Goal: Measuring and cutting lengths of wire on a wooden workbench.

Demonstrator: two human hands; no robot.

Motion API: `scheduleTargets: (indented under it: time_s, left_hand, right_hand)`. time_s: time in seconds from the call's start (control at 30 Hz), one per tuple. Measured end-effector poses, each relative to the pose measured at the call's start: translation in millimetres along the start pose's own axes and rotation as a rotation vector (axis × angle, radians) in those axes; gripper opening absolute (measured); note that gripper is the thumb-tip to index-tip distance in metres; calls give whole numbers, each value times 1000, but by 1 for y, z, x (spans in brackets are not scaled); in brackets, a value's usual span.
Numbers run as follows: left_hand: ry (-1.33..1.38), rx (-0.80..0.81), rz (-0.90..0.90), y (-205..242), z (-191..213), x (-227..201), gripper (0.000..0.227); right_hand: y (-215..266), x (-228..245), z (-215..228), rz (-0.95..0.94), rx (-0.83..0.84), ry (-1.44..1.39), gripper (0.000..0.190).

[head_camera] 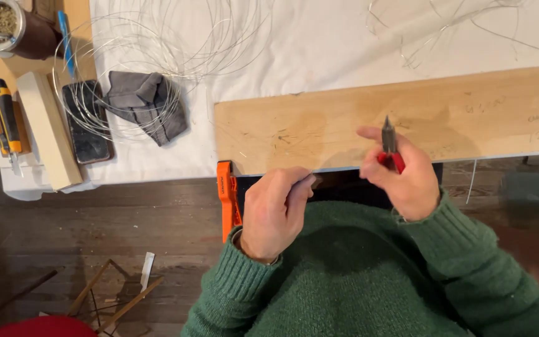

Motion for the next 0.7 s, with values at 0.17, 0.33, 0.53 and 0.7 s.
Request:
scheduleTargets:
  time_s: [0.17,0.33,0.53,0.7]
  left_hand:
    - [-98,84,-91,-9,-7,-1,15]
    - [-203,395,-282,-15,-27,-13,23]
    - [43,34,534,15,-20,32,10]
    - [-86,9,269,0,-9,20,10]
  right_hand:
    - [-15,6,-21,-92,165,-547,44]
    - [-27,15,-57,-308,428,-895,36]
    - [4,64,-38,411,-186,158,21]
    - [-7,63,-26,459,-140,60,25]
Point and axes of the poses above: each hand's wrist, its own y-axis away from the middle knuckle, its own z-axis out of the back of the hand, x = y × z, the point moved 7 cm from there along -y, towards the middle knuckle, and after that the axes turned 15 degrees about -z, right-handed, at the moved point
